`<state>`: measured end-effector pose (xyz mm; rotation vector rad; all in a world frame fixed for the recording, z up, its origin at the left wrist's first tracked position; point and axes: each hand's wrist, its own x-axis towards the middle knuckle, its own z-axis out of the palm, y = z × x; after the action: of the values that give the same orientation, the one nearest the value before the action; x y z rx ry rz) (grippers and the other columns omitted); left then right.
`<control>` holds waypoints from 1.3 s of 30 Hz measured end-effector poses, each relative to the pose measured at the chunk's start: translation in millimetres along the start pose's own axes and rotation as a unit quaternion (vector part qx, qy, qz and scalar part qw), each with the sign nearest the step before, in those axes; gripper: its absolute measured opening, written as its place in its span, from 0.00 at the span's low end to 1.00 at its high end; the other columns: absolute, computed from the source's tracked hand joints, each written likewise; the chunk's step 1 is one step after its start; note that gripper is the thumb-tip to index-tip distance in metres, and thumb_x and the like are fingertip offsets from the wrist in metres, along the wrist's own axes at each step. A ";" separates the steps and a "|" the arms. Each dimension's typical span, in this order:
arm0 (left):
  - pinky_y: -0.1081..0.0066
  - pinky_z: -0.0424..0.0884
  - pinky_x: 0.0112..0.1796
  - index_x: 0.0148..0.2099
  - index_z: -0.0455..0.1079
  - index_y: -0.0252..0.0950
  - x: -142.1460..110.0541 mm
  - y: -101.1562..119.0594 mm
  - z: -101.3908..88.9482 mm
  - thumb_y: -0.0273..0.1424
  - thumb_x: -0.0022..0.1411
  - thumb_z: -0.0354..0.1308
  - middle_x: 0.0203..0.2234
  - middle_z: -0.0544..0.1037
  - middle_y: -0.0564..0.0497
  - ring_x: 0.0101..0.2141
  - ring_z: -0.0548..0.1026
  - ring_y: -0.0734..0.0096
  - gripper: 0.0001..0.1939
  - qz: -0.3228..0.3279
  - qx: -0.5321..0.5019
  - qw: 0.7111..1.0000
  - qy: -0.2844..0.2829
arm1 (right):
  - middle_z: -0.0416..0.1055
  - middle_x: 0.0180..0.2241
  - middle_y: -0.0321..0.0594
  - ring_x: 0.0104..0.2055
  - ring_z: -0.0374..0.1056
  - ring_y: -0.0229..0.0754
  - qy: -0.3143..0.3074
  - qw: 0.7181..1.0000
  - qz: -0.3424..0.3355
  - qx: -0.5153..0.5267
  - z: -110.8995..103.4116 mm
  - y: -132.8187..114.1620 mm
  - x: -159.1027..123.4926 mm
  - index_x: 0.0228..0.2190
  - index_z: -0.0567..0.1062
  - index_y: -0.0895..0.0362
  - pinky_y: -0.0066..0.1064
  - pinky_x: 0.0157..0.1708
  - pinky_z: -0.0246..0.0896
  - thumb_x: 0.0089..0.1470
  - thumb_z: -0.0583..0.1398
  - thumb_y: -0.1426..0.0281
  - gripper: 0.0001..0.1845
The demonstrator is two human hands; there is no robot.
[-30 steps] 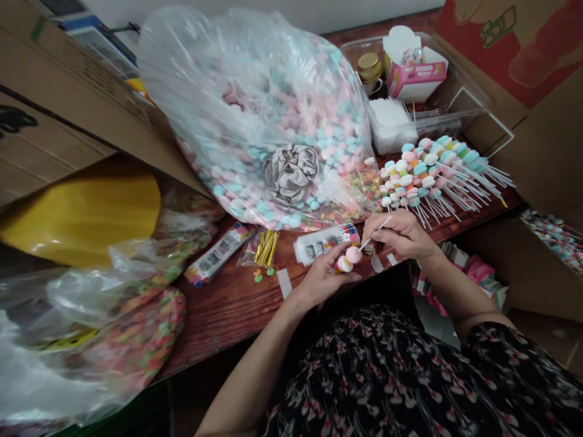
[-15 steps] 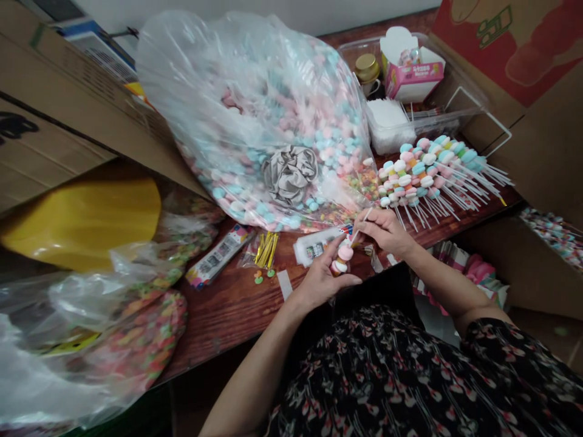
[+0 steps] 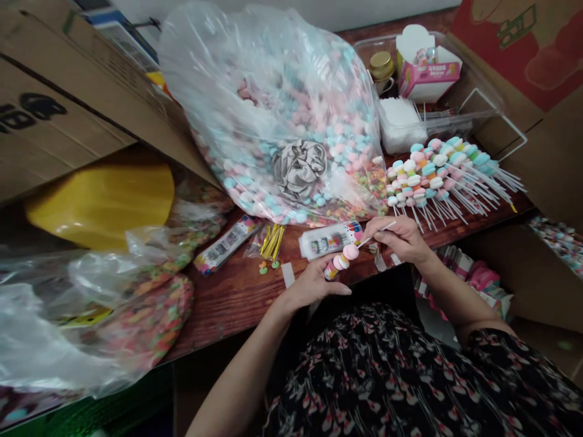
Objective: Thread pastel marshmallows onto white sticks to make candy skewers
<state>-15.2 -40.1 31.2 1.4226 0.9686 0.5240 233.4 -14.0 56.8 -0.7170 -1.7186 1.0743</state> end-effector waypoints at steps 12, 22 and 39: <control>0.61 0.70 0.49 0.55 0.70 0.36 7.5 -2.5 15.1 0.31 0.48 0.68 0.43 0.80 0.47 0.43 0.77 0.60 0.30 0.036 0.153 0.977 0.145 | 0.76 0.27 0.39 0.28 0.72 0.35 0.067 0.992 0.094 0.047 10.3 -6.6 3.5 0.32 0.77 0.60 0.26 0.30 0.69 0.61 0.57 0.63 0.13; 0.74 0.63 0.28 0.30 0.70 0.32 7.9 2.5 11.0 0.37 0.42 0.71 0.21 0.69 0.56 0.25 0.65 0.76 0.18 -0.051 -0.017 0.995 0.082 | 0.77 0.31 0.40 0.34 0.73 0.37 -0.012 0.998 -0.012 -0.064 -1.8 -22.3 1.7 0.36 0.78 0.57 0.29 0.36 0.67 0.61 0.57 0.70 0.09; 0.76 0.55 0.26 0.27 0.62 0.34 13.2 25.9 17.1 0.33 0.44 0.72 0.21 0.61 0.60 0.24 0.58 0.79 0.19 -0.053 -0.023 0.998 -0.032 | 0.73 0.24 0.34 0.25 0.69 0.33 -0.012 0.998 0.031 -0.051 16.6 -16.0 19.0 0.30 0.74 0.58 0.24 0.28 0.64 0.60 0.57 0.70 0.08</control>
<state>11.9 -36.0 50.8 1.3315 0.9681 0.4168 211.0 -11.0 76.3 -0.8292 -1.7923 1.0485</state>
